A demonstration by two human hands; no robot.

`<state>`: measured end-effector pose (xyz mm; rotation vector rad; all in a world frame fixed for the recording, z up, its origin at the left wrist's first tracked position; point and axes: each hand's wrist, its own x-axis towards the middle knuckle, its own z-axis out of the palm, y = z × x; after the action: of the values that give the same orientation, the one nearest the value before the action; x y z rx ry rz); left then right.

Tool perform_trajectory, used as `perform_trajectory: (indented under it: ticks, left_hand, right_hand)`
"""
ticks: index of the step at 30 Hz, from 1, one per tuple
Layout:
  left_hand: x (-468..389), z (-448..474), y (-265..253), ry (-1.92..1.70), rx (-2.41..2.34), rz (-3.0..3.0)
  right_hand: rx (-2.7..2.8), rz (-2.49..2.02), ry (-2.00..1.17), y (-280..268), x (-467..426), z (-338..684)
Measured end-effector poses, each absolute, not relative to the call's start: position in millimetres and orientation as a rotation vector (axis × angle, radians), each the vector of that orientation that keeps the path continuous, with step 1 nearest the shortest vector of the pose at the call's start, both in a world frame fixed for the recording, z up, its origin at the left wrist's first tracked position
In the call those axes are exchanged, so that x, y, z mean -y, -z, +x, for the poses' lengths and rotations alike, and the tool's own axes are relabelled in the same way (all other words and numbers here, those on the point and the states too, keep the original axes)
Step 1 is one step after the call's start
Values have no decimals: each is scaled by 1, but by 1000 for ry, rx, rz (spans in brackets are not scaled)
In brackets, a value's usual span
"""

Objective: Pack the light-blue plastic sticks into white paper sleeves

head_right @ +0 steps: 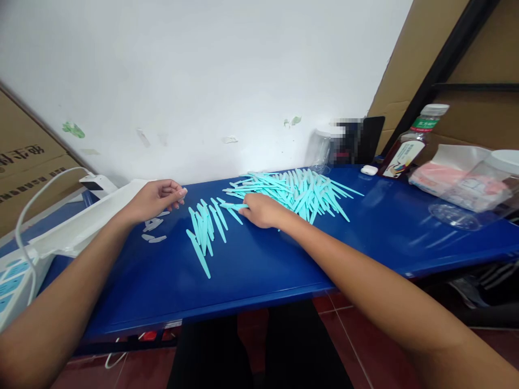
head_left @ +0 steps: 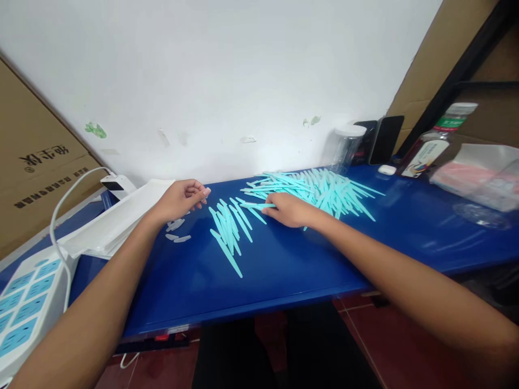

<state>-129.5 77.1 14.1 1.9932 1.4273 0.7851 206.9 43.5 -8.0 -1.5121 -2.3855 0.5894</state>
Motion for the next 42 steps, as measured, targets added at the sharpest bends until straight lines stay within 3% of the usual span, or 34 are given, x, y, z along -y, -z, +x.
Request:
perform_trajectory:
  ticks: [14,24,42]
  left_hand:
    - [-64,-99,-4,-1004,-1186,1692]
    - [-59,-79,8,-1140,-1132,1521]
    - [-53,-67,15,-1197,-1164,1525]
  right_hand:
    - [2099,-1161,-1010,2,-56,219]
    - [2254,-1001,-727,2,-47,211]
    - [2239,-1052,-722,3,-42,206]
